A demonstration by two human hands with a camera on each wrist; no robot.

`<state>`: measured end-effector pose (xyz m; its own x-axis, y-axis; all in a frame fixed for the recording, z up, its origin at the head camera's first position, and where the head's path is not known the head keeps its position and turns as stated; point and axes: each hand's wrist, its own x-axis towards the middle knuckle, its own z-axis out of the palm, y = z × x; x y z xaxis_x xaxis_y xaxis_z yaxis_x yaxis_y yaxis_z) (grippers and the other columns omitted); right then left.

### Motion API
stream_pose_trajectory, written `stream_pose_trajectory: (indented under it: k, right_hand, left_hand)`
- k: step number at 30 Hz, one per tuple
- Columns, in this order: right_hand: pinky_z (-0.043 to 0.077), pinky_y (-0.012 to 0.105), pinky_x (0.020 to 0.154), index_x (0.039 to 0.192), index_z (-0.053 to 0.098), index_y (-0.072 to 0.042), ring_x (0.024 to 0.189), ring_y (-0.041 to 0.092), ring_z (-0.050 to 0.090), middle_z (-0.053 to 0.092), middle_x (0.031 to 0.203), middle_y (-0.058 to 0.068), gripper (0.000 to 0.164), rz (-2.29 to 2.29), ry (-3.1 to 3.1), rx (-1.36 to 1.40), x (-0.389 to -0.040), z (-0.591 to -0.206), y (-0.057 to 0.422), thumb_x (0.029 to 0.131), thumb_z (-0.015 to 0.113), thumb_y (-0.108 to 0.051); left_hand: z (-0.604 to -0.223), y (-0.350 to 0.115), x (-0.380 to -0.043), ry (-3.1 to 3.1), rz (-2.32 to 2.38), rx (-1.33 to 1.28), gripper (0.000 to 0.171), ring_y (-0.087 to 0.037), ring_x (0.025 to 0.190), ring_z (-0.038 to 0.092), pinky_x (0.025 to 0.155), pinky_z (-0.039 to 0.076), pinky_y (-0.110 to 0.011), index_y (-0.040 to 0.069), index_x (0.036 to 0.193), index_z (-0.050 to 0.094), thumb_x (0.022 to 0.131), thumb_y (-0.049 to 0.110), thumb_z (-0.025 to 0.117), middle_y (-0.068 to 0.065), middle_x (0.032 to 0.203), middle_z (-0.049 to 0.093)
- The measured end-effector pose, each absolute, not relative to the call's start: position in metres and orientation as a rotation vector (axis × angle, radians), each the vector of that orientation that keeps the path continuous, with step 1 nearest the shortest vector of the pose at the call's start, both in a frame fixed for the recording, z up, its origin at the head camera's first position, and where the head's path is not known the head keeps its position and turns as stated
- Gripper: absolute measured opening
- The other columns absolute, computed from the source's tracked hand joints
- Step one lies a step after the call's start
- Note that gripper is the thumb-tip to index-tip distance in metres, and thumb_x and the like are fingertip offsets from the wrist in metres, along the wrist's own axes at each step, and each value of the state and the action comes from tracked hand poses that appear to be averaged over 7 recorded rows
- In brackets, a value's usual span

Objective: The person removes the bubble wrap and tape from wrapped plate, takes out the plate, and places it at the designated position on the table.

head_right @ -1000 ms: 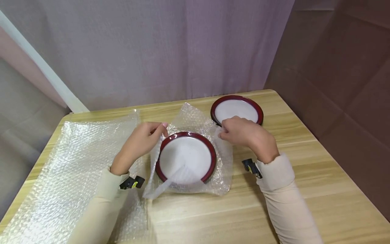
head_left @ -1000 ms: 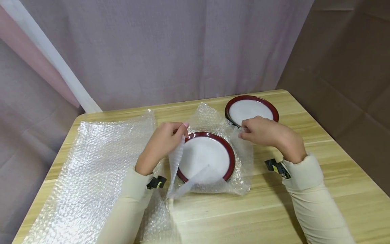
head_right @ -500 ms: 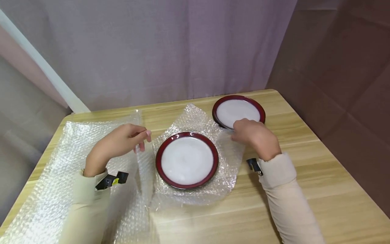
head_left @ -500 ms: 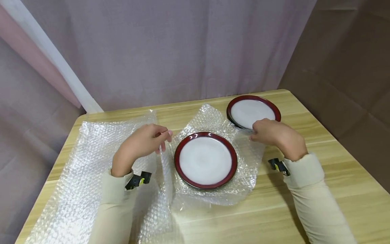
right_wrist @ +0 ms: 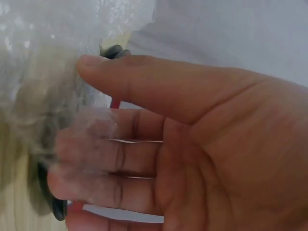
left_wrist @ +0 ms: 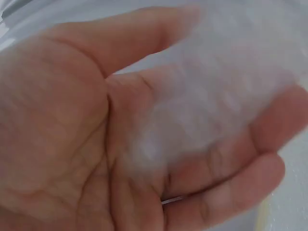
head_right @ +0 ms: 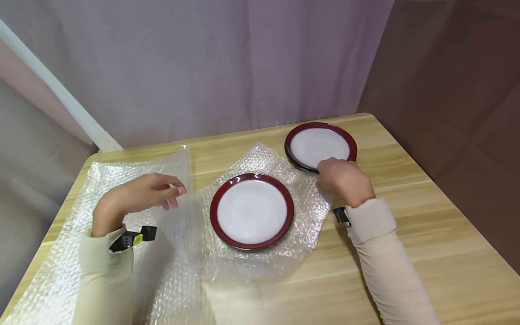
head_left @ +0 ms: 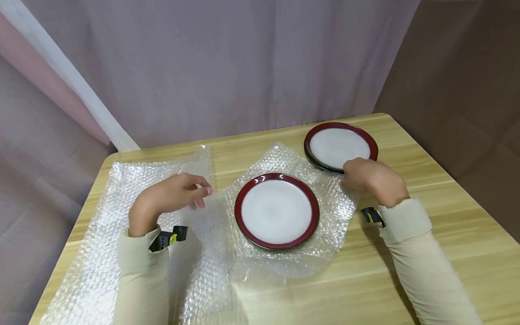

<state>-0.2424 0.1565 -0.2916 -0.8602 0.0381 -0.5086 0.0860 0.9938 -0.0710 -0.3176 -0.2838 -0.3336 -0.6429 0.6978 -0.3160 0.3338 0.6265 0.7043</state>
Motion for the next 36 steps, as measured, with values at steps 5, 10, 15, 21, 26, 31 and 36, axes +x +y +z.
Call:
stream_pose_trajectory:
  k: [5,10,15,21,26,31,36]
  right_hand:
    - [0.052,0.044,0.074,0.094,0.064,0.001,0.079,0.027,0.056,0.064,0.091,0.012,0.009,-0.100,2.604,0.023,-0.248,-0.295,0.159,0.093,0.064,-0.009]
    - [0.053,0.054,0.087,0.102,0.063,0.007,0.094,0.035,0.062,0.066,0.101,0.021,0.020,-0.030,2.654,-0.048,-0.253,-0.301,0.159,0.091,0.069,-0.008]
    - [0.051,0.063,0.095,0.119,0.056,0.016,0.113,0.051,0.058,0.058,0.115,0.034,0.041,0.018,2.706,-0.019,-0.254,-0.303,0.151,0.091,0.073,-0.008]
    - [0.054,0.047,0.082,0.102,0.058,0.005,0.094,0.033,0.062,0.064,0.097,0.017,0.022,-0.143,2.599,-0.124,-0.258,-0.304,0.139,0.096,0.072,-0.012]
    - [0.046,0.034,0.071,0.092,0.058,-0.008,0.082,0.020,0.055,0.060,0.089,0.004,0.019,-0.217,2.507,-0.197,-0.256,-0.309,0.132,0.095,0.074,-0.018]
    - [0.047,0.034,0.072,0.093,0.061,-0.010,0.083,0.019,0.055,0.061,0.090,0.003,0.021,-0.148,2.503,-0.237,-0.254,-0.310,0.128,0.091,0.078,-0.022]
    - [0.045,0.033,0.070,0.093,0.061,-0.010,0.081,0.018,0.054,0.060,0.088,0.002,0.023,-0.138,2.493,-0.234,-0.253,-0.313,0.128,0.089,0.080,-0.023]
  left_hand:
    - [-0.342,-0.282,-0.321,2.286,0.713,0.723,0.023,-0.022,0.089,0.067,0.082,0.052,-0.039,0.007,0.120,0.071,0.103,0.021,0.064,-0.008,0.097,0.072]
    - [-0.348,-0.281,-0.321,2.325,0.574,0.692,0.022,-0.022,0.091,0.060,0.082,0.049,-0.038,0.009,0.114,0.070,0.094,0.016,0.074,-0.008,0.102,0.067]
    - [-0.351,-0.281,-0.318,2.342,0.491,0.615,0.024,-0.022,0.087,0.053,0.075,0.044,-0.036,0.012,0.102,0.066,0.085,0.017,0.081,-0.004,0.097,0.062]
    - [-0.348,-0.280,-0.313,2.322,0.494,0.588,0.022,-0.020,0.079,0.048,0.068,0.040,-0.034,0.012,0.092,0.061,0.086,0.014,0.082,-0.003,0.087,0.055]
    - [-0.335,-0.273,-0.307,2.277,0.499,0.684,0.019,-0.016,0.072,0.050,0.066,0.041,-0.033,0.013,0.091,0.062,0.090,0.018,0.080,0.000,0.079,0.057]
    - [-0.316,-0.272,-0.295,2.319,0.507,0.695,0.019,-0.017,0.083,0.058,0.075,0.047,-0.036,0.014,0.102,0.066,0.090,0.019,0.080,0.000,0.091,0.065]
    - [-0.305,-0.274,-0.281,2.409,0.472,0.720,0.029,-0.024,0.103,0.063,0.091,0.051,-0.044,0.013,0.117,0.067,0.093,0.017,0.080,-0.006,0.114,0.069]
